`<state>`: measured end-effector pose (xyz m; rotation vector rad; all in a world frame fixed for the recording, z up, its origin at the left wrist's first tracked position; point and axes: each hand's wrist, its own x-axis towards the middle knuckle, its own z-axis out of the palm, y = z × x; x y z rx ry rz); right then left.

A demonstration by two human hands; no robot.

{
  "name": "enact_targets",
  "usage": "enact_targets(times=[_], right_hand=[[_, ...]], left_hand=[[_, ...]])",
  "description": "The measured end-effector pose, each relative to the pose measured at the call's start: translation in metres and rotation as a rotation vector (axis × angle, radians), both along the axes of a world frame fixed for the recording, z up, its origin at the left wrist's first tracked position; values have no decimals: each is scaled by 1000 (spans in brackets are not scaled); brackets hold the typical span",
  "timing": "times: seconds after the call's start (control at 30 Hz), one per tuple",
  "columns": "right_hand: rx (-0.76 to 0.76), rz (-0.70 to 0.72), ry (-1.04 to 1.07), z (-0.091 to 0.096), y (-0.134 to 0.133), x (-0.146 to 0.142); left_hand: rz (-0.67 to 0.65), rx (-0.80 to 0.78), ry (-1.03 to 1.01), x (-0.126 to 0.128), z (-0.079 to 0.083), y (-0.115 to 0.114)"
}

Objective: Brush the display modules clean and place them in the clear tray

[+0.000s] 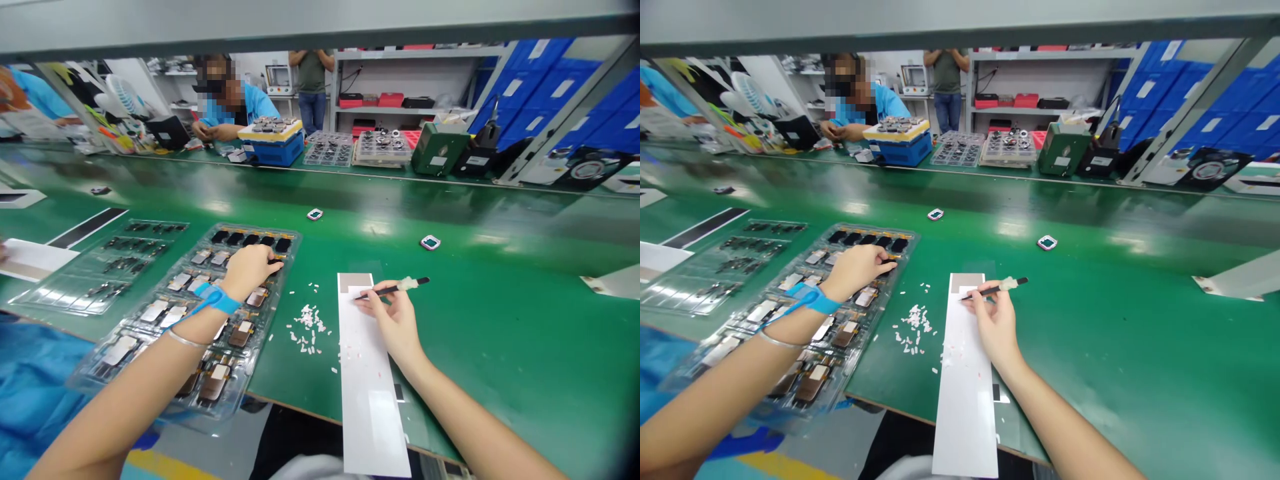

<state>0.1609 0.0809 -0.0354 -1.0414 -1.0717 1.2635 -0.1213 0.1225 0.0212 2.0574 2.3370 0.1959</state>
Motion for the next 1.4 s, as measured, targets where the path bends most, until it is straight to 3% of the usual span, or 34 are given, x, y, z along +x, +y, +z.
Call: enact_targets(times=[0.13, 0.2, 0.33, 0.4, 0.5, 0.57, 0.7, 0.97, 1.27, 1.4], right_hand=[[47, 16, -21, 1, -1, 1], [85, 18, -28, 2, -3, 0], [197, 41, -53, 11, -10, 2], [262, 76, -91, 19, -17, 4], [524, 151, -297, 31, -30, 8], [752, 165, -458, 37, -38, 9], [950, 100, -646, 39, -44, 7], [953, 61, -817, 35, -34, 12], [853, 191, -985, 35, -34, 13], [640, 168, -884, 33, -27, 12]], left_hand=[[40, 6, -6, 7, 10, 4], [19, 11, -56, 10, 17, -5], [-159, -65, -271, 30, 26, -57], [-276, -53, -537, 52, 25, -93], [-264, 31, -857, 90, 14, -134], [-246, 89, -954, 111, 3, -144], [-284, 159, -1075, 132, -17, -132], [-284, 211, -1152, 131, -33, -115], [-266, 167, -1011, 127, -37, -115], [-215, 119, -1102, 128, -38, -115]])
